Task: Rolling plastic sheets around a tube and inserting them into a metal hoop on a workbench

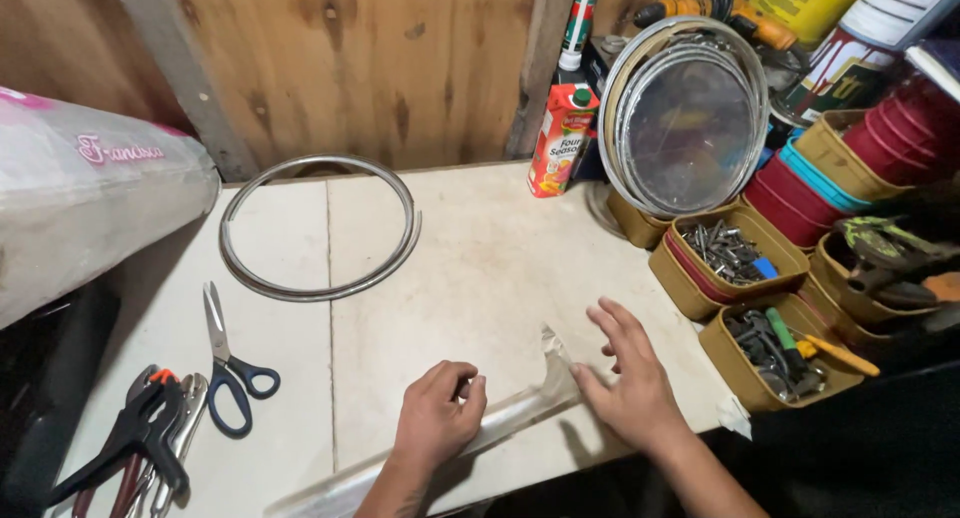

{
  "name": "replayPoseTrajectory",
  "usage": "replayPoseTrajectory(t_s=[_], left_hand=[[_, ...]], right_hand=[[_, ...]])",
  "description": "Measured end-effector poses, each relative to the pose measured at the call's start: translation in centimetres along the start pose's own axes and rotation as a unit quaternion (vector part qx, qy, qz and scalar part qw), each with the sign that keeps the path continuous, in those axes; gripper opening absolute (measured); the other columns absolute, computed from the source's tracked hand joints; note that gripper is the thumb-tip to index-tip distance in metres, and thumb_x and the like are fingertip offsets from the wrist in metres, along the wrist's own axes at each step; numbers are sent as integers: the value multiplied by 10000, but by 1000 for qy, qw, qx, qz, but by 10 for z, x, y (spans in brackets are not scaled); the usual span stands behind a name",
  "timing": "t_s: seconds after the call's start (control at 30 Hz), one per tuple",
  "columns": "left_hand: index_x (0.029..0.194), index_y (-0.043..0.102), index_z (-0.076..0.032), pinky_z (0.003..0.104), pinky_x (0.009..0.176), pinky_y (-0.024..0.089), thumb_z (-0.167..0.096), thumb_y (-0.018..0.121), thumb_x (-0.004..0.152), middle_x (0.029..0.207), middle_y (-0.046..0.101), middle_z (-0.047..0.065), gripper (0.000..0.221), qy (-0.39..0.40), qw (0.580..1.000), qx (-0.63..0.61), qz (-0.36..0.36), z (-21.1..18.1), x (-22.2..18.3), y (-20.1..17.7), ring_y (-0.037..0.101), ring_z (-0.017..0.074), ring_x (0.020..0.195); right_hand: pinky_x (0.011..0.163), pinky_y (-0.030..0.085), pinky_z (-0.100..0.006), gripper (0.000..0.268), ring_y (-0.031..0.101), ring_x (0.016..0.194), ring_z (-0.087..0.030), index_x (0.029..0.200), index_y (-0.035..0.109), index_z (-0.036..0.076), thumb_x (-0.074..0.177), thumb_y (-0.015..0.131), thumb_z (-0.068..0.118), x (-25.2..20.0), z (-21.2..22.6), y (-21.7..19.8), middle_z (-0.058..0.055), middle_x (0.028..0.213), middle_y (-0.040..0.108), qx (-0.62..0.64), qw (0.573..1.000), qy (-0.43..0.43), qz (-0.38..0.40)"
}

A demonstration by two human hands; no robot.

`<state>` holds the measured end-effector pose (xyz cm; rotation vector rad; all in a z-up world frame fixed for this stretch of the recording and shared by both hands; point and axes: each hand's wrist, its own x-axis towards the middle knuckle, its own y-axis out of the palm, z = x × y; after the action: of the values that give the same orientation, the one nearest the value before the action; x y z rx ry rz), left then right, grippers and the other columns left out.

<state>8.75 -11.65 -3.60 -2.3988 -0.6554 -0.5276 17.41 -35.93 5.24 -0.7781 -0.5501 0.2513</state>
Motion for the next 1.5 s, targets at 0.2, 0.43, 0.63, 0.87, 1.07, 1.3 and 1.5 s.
replayPoseTrajectory(t_s=[0.2, 0.43, 0.63, 0.87, 1.07, 1.3, 1.5], left_hand=[[1039, 709, -186, 391, 640, 552, -448, 688, 864, 854, 680, -10, 315, 26, 988, 54, 143, 7, -12, 4, 691, 220, 661], [1035, 722, -168, 399, 689, 559, -502, 657, 882, 905, 691, -1, 373, 21, 971, 77, 224, -2, -8, 2, 730, 176, 741], [829, 675, -159, 405, 509, 503, -465, 742, 886, 758, 559, 5, 318, 132, 955, 116, 239, -4, -10, 2, 588, 225, 622], [824, 653, -150, 424, 518, 498, -432, 743, 884, 757, 541, 20, 302, 128, 958, 119, 227, -6, -11, 4, 590, 246, 634], [843, 663, -144, 421, 524, 505, -439, 715, 896, 761, 552, 20, 305, 119, 958, 129, 227, -8, -14, 3, 591, 243, 639], [826, 655, -137, 420, 531, 497, -447, 685, 910, 748, 539, 25, 323, 117, 957, 134, 230, -8, -16, 4, 570, 246, 631], [811, 636, -133, 422, 508, 491, -427, 698, 899, 743, 529, 33, 313, 137, 959, 130, 212, -8, -16, 4, 560, 255, 613]], right_hand=[[642, 567, -260, 157, 730, 797, -142, 896, 752, 157, 779, 846, 202, -27, -8, 3, 19, 965, 696, 55, 991, -38, 119], [997, 527, -274, 523, 758, 1067, -179, 1134, 747, 104, 638, 613, 11, -89, -28, -16, -45, 1157, 786, 104, 962, 7, 254], [615, 552, -239, 278, 600, 507, -90, 1069, 815, 256, 840, 748, 399, -87, -26, 13, 99, 894, 882, -5, 963, 212, 168], [828, 532, -267, 606, 718, 788, -118, 1375, 652, 396, 790, 800, 461, -70, -18, 25, 110, 792, 755, -66, 924, 308, 216], [774, 565, -211, 369, 724, 777, -68, 1162, 827, 271, 804, 793, 354, -78, -34, 32, 47, 902, 819, 28, 947, 291, 133], [836, 596, -266, 204, 802, 867, -126, 953, 835, 165, 852, 730, 308, -77, -52, 34, 34, 938, 852, -28, 992, 94, 85], [561, 554, -378, 89, 688, 660, -215, 947, 716, 200, 879, 688, 251, -78, -62, 39, 63, 853, 687, -122, 986, -25, 114]])
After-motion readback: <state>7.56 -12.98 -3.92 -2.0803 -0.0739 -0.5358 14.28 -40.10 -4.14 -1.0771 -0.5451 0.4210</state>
